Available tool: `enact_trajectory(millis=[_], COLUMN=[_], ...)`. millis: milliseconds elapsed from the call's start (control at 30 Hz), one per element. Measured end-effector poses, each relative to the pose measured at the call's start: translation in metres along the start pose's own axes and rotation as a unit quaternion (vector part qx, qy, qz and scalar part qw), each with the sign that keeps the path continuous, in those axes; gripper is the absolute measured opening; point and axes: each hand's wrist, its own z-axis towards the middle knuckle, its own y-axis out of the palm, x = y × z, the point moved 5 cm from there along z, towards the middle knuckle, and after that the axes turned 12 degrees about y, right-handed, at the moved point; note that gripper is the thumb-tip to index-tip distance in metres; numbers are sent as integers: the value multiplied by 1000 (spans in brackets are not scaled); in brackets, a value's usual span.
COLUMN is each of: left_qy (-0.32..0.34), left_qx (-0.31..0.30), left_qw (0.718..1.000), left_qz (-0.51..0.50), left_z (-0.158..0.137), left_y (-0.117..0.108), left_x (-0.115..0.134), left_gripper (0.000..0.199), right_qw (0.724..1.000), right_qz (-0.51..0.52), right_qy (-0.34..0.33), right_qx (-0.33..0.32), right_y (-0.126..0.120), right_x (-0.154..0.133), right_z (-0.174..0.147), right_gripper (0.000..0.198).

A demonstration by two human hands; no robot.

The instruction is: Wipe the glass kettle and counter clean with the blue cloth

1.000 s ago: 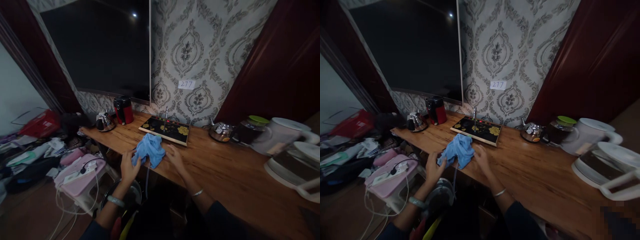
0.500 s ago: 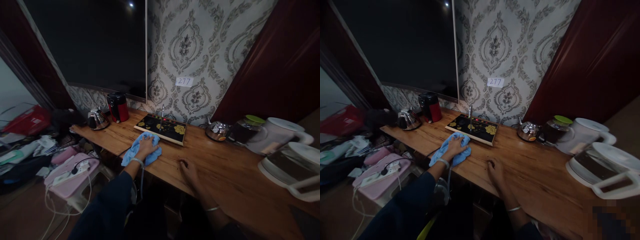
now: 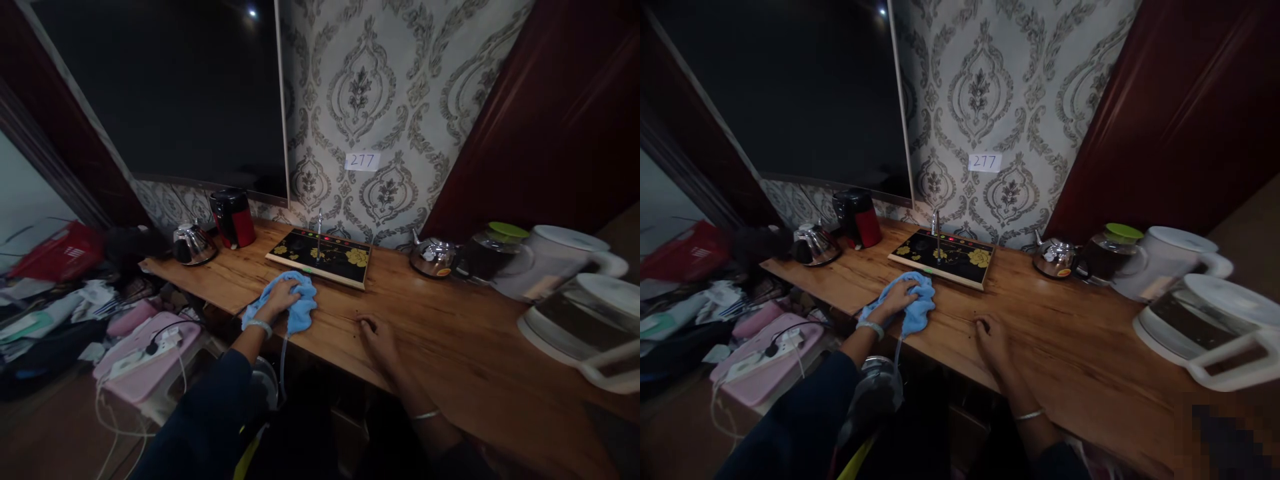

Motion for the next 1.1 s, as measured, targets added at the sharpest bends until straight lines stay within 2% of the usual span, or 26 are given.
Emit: enact_trajectory(millis=[233,467,600,700,767,833,900,967,1033,1100], left_qy=[33,10,-47,-107,-113,-81,-35,-11,-10,-2], left_qx=[-16,37,101,188,238,268,281,246,124,16], left_qw=[997,991,965,936,925,926,939,964,992,998], left_qz=[-65,-125,-236,-276,-275,-252,-196,-105,-5,65], left_z=[-45,-97,-117,-121,-113,-93,-68,-43,-22,-14], left_y=[-13,-32,-53,-77,-88,-91,-82,-59,-21,16], left_x=[7,20,23,34,52,74,93,104,106,102], left_gripper=[23,22,15,23,32,35,36,41,52,68], right_qw=[1000,1000,1000,1000,1000,1000,1000,1000,1000,1000], right_qz=[2,7,-3,-11,-12,-7,2,11,17,17], right_qy=[-12,-10,-12,-7,-9,-12,-13,-11,-6,0], right_qx=[11,4,3,5,8,11,10,3,-2,-2], right_y=[0,-1,-1,-1,-1,-1,-1,-1,-1,-1], right_x=[-2,-3,-4,-4,-5,-6,-7,-7,-7,-7], right_z=[1,0,-1,-1,-1,-2,-2,-2,-1,0], right_gripper=[24,25,24,24,25,25,25,24,24,24])
